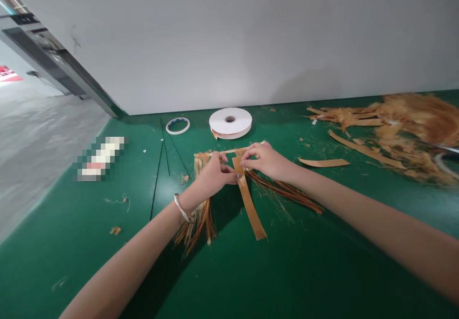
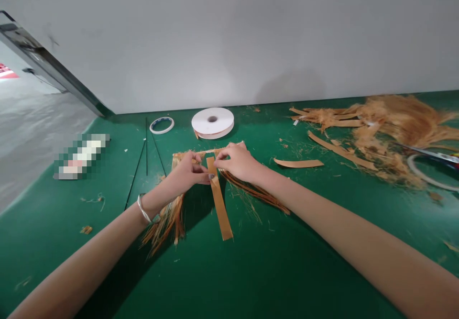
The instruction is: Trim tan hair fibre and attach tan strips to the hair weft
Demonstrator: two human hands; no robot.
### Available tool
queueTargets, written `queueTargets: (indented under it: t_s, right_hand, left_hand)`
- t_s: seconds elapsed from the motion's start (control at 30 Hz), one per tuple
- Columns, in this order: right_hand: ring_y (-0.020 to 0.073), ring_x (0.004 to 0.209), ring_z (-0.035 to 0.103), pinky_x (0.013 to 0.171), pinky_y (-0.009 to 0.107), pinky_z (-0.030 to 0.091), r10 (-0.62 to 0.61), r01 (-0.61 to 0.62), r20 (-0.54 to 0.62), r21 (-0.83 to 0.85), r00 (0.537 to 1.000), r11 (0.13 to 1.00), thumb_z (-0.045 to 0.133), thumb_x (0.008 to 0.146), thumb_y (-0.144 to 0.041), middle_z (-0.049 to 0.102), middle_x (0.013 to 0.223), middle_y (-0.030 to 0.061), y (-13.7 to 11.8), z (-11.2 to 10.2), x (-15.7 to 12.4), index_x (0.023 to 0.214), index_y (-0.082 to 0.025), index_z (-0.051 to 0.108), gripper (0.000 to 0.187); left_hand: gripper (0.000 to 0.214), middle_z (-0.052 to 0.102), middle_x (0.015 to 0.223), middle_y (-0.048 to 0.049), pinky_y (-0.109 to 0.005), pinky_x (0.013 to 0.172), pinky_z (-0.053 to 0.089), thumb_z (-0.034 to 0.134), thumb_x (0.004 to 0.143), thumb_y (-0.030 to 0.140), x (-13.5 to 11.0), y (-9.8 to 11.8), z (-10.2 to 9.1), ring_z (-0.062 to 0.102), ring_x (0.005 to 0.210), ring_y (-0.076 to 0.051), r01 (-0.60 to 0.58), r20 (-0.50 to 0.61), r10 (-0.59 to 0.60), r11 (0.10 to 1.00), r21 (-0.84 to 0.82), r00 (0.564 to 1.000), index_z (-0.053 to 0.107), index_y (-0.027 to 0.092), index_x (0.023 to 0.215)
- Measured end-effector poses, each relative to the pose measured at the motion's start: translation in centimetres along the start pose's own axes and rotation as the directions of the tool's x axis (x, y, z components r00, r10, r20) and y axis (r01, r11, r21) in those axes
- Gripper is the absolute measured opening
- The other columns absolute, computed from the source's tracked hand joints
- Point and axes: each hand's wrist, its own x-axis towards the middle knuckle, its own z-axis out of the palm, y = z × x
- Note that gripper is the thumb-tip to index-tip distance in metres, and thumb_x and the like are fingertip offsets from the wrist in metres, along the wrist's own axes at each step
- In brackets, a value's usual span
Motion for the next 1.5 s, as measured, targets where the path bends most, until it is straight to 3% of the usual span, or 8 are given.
queueTargets:
  t_s: [0.27, 0.43, 1.0, 1.1, 1.2, 1.3, 1.4, 1.5]
  right_hand:
    - [0.0304, 0.101, 0.039, 0.08, 0.043, 0.031, 0.076, -0.088, -0.119, -0.097, 0.99, 0.991, 0.053, 0.078, -0.032, 0.055, 0.094, 0.0097, 0.9, 1.5, 2.8, 0.074, -0.022, 0.071, 0.021]
    - [0.0294, 0.097, 0.039, 0.078, 0.042, 0.031, 0.065, -0.086, -0.151, -0.133, 0.986, 0.987, 0.053, 0.076, -0.031, 0.056, 0.092, 0.0105, 0.9, 1.8, 3.7, 0.071, -0.021, 0.071, 0.021]
    - [0.0259, 0.093, 0.044, 0.078, 0.039, 0.037, 0.053, -0.062, -0.088, -0.108, 0.995, 0.992, 0.055, 0.071, -0.026, 0.059, 0.088, 0.0109, 1.3, 1.4, 5.2, 0.064, -0.019, 0.07, 0.018]
    - [0.0255, 0.093, 0.046, 0.078, 0.038, 0.038, 0.049, -0.057, -0.076, -0.108, 0.996, 0.993, 0.055, 0.07, -0.026, 0.061, 0.087, 0.0104, 1.2, 1.4, 5.3, 0.061, -0.018, 0.067, 0.018]
    - [0.0252, 0.093, 0.048, 0.077, 0.038, 0.038, 0.046, -0.053, -0.071, -0.111, 0.996, 0.992, 0.055, 0.071, -0.027, 0.062, 0.086, 0.0106, 1.2, 1.4, 5.4, 0.058, -0.018, 0.066, 0.019]
    - [0.025, 0.091, 0.049, 0.074, 0.036, 0.038, 0.046, -0.054, -0.07, -0.119, 0.996, 0.991, 0.055, 0.071, -0.027, 0.062, 0.084, 0.0108, 1.2, 1.3, 5.5, 0.057, -0.018, 0.066, 0.02]
    - [0.0233, 0.086, 0.051, 0.07, 0.034, 0.038, 0.048, -0.056, -0.066, -0.126, 0.997, 0.99, 0.055, 0.071, -0.027, 0.062, 0.079, 0.0107, 1.1, 1.3, 5.6, 0.055, -0.017, 0.065, 0.021]
    - [0.0215, 0.081, 0.052, 0.069, 0.033, 0.038, 0.048, -0.056, -0.063, -0.133, 0.997, 0.99, 0.055, 0.072, -0.029, 0.061, 0.074, 0.0101, 1.0, 1.3, 5.6, 0.056, -0.017, 0.065, 0.022]
  left_hand:
    - [0.031, 0.06, 0.054, 0.0049, -0.021, 0.043, 0.05, 0.057, 0.079, 0.009, 1.5, 0.0, -0.1, 0.064, 0.049, -0.013, -0.013, 0.037, 0.006, 0.981, 0.192, 0.999, 0.029, 0.021, 0.082]
    - [0.028, 0.057, 0.05, 0.0068, -0.016, 0.037, 0.044, 0.057, 0.078, 0.006, 2.5, 0.4, -0.5, 0.059, 0.041, -0.009, 0.018, -0.011, -0.015, 0.967, 0.254, 1.0, 0.033, 0.02, 0.079]
    - [0.018, 0.063, 0.063, 0.0004, -0.021, 0.038, 0.038, 0.057, 0.078, 0.015, 3.3, 0.3, -0.9, 0.057, 0.041, -0.01, 0.035, 0.002, -0.04, 0.903, 0.427, 0.999, 0.04, 0.019, 0.075]
    - [0.01, 0.062, 0.062, -0.0004, -0.023, 0.044, 0.036, 0.055, 0.081, 0.021, 2.8, 0.7, -1.0, 0.056, 0.046, -0.011, -0.057, 0.006, 0.072, 0.742, 0.667, 0.997, 0.046, 0.018, 0.078]
    - [0.013, 0.061, 0.066, -0.0029, -0.026, 0.052, 0.035, 0.051, 0.084, 0.025, 2.2, 1.4, -1.2, 0.058, 0.059, -0.016, -0.148, 0.052, 0.255, 0.37, 0.917, 0.965, 0.056, 0.016, 0.093]
    - [0.028, 0.064, 0.082, -0.0072, -0.029, 0.059, 0.037, 0.047, 0.089, 0.029, 1.9, 1.7, -1.4, 0.059, 0.076, -0.022, -0.177, 0.145, 0.289, 0.088, 0.98, 0.946, 0.056, 0.016, 0.111]
    - [0.039, 0.061, 0.092, -0.0088, -0.032, 0.066, 0.041, 0.044, 0.092, 0.037, 2.1, 1.3, -1.5, 0.056, 0.09, -0.025, -0.212, 0.226, 0.299, -0.079, 0.974, 0.927, 0.05, 0.017, 0.125]
    - [0.044, 0.058, 0.093, -0.0095, -0.033, 0.069, 0.042, 0.039, 0.092, 0.046, 2.3, 0.7, -1.6, 0.051, 0.093, -0.026, -0.205, 0.247, 0.289, -0.17, 0.964, 0.925, 0.051, 0.018, 0.124]
